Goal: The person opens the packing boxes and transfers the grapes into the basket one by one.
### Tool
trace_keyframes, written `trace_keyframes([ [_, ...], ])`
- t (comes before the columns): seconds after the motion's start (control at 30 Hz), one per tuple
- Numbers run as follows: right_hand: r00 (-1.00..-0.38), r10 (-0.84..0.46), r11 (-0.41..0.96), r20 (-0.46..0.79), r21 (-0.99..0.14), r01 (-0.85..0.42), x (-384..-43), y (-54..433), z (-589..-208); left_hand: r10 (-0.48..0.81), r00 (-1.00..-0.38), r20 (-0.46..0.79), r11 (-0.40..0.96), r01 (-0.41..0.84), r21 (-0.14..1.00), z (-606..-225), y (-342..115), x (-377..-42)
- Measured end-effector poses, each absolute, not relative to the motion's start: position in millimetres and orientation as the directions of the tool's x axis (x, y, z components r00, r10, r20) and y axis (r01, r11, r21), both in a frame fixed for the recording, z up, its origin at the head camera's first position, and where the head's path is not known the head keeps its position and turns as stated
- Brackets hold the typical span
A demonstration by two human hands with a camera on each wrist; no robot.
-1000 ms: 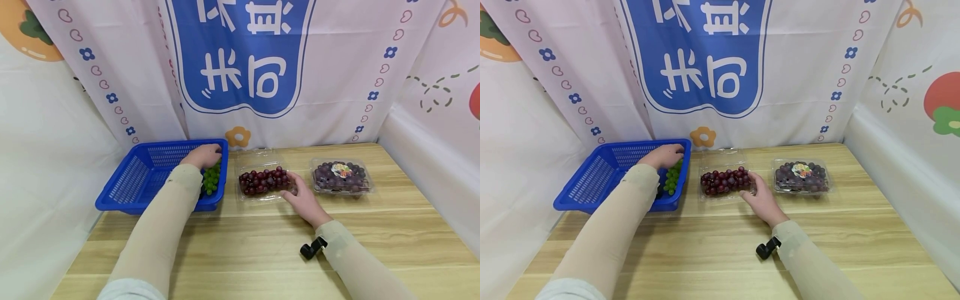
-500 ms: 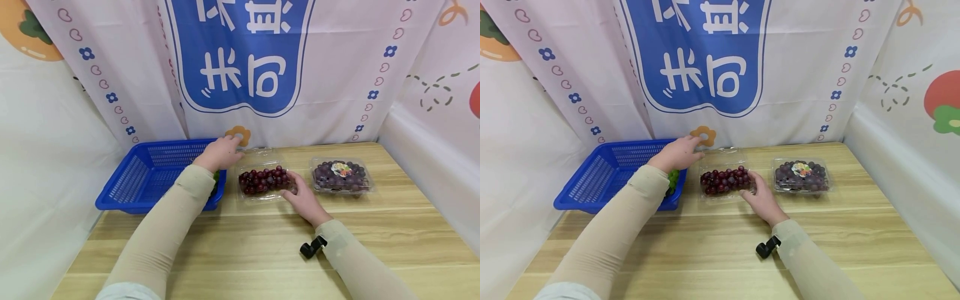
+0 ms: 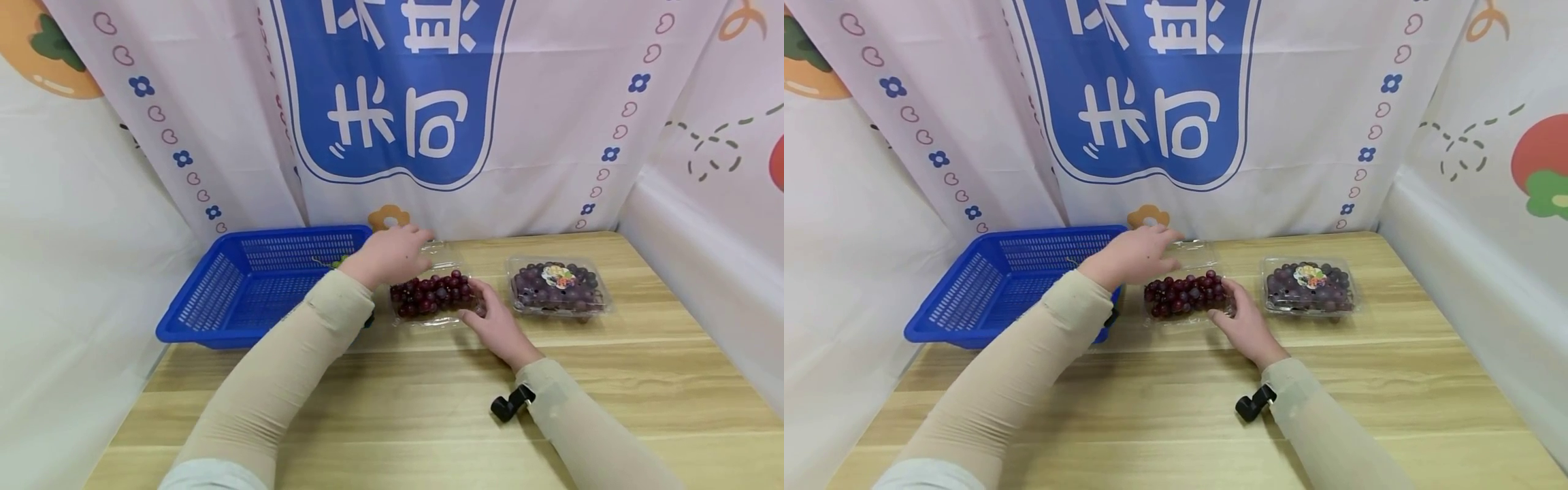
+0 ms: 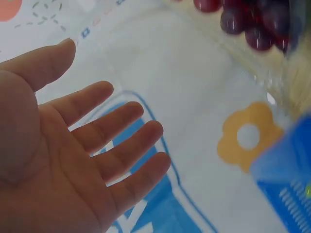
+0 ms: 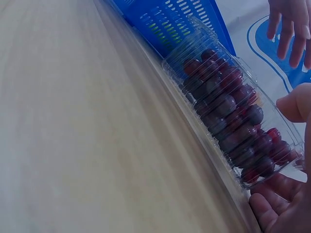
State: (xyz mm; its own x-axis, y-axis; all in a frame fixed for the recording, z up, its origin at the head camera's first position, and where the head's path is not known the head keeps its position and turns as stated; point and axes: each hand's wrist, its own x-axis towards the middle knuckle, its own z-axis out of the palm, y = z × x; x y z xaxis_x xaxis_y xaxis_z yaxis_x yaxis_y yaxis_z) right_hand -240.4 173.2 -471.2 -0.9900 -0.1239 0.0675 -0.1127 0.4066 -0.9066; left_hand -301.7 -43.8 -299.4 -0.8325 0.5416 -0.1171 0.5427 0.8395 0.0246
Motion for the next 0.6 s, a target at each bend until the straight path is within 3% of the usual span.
trace_keyframes([
  [0.33,-0.99,-0.122,0.395,0.07,-0.912,-0.113,-239,173,-471,0.573,-0.798,-0.187,0.817,0.575,0.047,-344,-19,-303],
  [0.6,-0.99,-0.125,0.395,0.062,-0.912,-0.107,-238,173,-470,0.553,-0.814,-0.18,0.831,0.553,0.052,-368,-13,-310],
])
